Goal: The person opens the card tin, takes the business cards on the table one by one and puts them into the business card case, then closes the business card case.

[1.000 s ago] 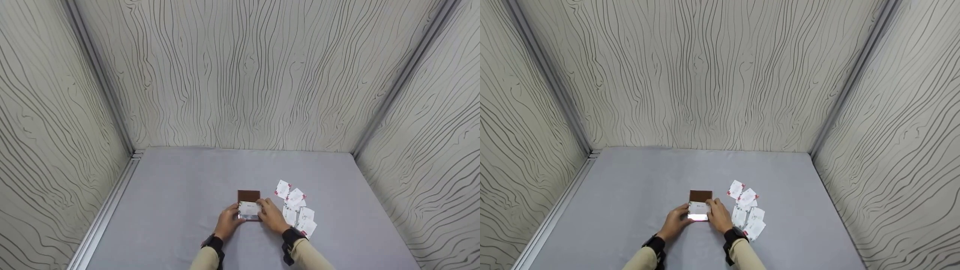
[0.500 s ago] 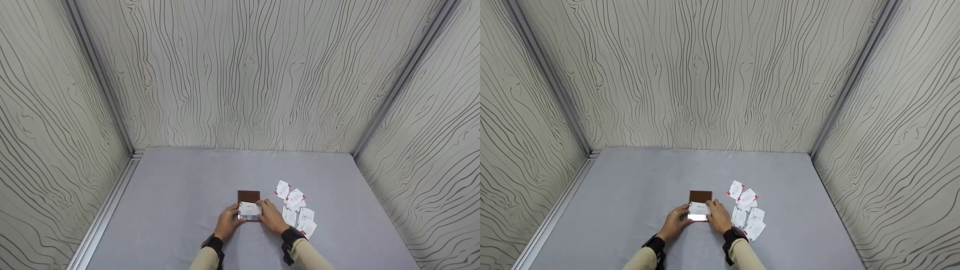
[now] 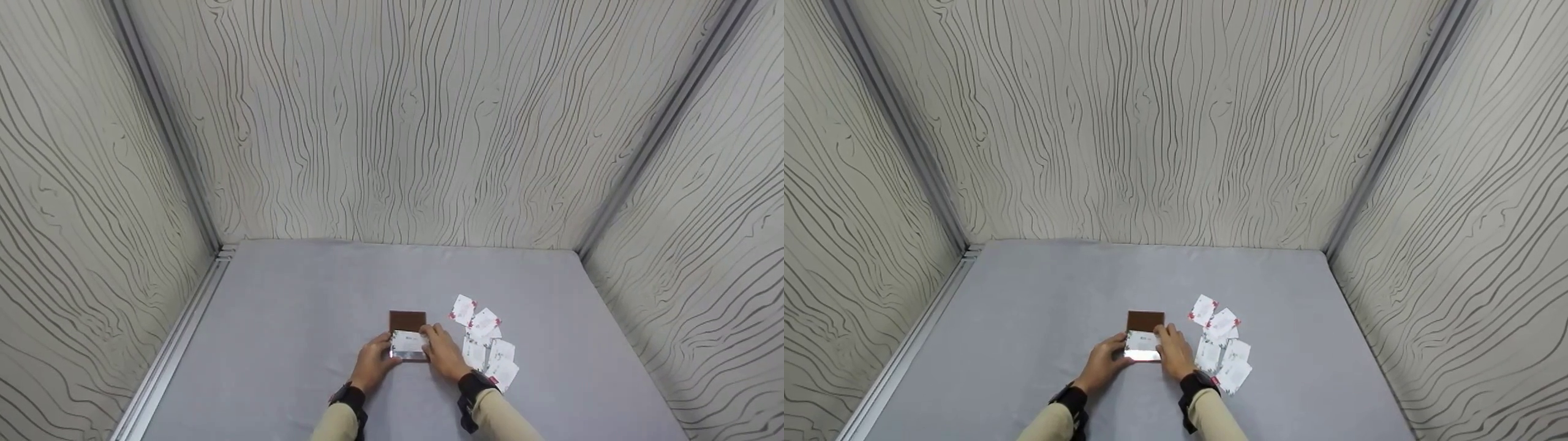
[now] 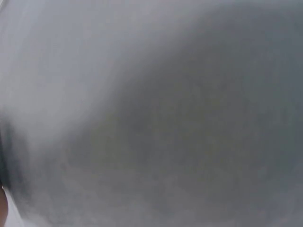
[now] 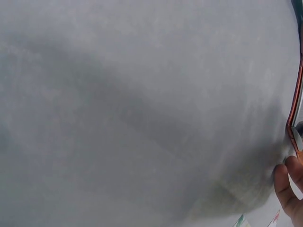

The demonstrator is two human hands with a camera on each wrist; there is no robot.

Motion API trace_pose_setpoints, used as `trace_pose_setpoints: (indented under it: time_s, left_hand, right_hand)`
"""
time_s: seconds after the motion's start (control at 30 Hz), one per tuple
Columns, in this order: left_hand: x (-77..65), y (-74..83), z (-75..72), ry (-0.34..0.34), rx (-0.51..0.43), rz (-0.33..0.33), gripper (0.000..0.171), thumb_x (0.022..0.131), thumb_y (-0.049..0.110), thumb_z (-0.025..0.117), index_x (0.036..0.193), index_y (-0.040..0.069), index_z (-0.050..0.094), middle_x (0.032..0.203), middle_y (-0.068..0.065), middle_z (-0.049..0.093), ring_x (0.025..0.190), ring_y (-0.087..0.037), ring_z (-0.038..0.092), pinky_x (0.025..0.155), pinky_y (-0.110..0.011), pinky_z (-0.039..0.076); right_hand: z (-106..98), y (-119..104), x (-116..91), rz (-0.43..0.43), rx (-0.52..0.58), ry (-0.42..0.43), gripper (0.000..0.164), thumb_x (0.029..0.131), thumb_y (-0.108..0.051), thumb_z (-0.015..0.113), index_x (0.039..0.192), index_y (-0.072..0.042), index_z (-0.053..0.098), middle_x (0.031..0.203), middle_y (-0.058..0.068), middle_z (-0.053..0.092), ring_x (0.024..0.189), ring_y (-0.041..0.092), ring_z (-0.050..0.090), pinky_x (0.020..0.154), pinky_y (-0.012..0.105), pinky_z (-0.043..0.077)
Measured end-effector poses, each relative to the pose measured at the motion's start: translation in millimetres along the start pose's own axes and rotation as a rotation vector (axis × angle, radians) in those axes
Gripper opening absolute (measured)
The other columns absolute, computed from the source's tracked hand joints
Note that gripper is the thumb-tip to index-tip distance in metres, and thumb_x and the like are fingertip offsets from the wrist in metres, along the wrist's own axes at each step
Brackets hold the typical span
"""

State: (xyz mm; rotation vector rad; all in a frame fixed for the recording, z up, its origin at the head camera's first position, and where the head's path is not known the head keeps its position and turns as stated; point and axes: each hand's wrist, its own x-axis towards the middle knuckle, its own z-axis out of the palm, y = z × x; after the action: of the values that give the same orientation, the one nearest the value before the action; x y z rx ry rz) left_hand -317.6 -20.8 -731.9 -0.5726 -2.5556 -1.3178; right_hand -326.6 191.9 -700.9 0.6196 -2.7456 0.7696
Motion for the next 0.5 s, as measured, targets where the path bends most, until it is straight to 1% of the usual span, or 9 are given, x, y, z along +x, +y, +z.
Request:
trace_pose_setpoints:
  time_s: [0.2,0.33,0.5]
  left_hand:
    - [0.9,0.6,-1.1,-0.002,-0.01,0.006,0.039,0.081,0.013,0.08,0.11,-0.01,0.069,0.127,-0.027,0.061,0.121,-0.041,0.056,0.104,-0.052,0.044]
    - [0.7,-0.3,-0.8,0.01,-0.007,0.025,0.038,0.08,0.013,0.081,0.108,-0.009,0.07,0.125,-0.028,0.061,0.119,-0.043,0.057,0.102,-0.054,0.045]
    - [0.1,-2.1,0.5,0.013,-0.022,0.015,0.037,0.08,0.014,0.081,0.107,-0.009,0.071,0.125,-0.027,0.062,0.119,-0.042,0.057,0.103,-0.053,0.045]
  right_hand:
    - [-2.5,-2.0,-0.7,-0.018,-0.015,-0.008,0.027,0.088,0.001,0.067,0.113,-0.005,0.06,0.1,0.007,0.054,0.088,0.033,0.058,0.069,0.044,0.052]
    - [-2.6,-2.7,-1.9,-0.027,-0.011,-0.003,0.025,0.088,0.002,0.067,0.111,-0.006,0.063,0.097,0.005,0.051,0.085,0.029,0.056,0.068,0.041,0.051]
    - [-1.0,-1.9,-3.2,-0.031,-0.019,-0.004,0.022,0.089,0.002,0.066,0.11,-0.006,0.065,0.098,0.003,0.051,0.086,0.027,0.055,0.068,0.039,0.051]
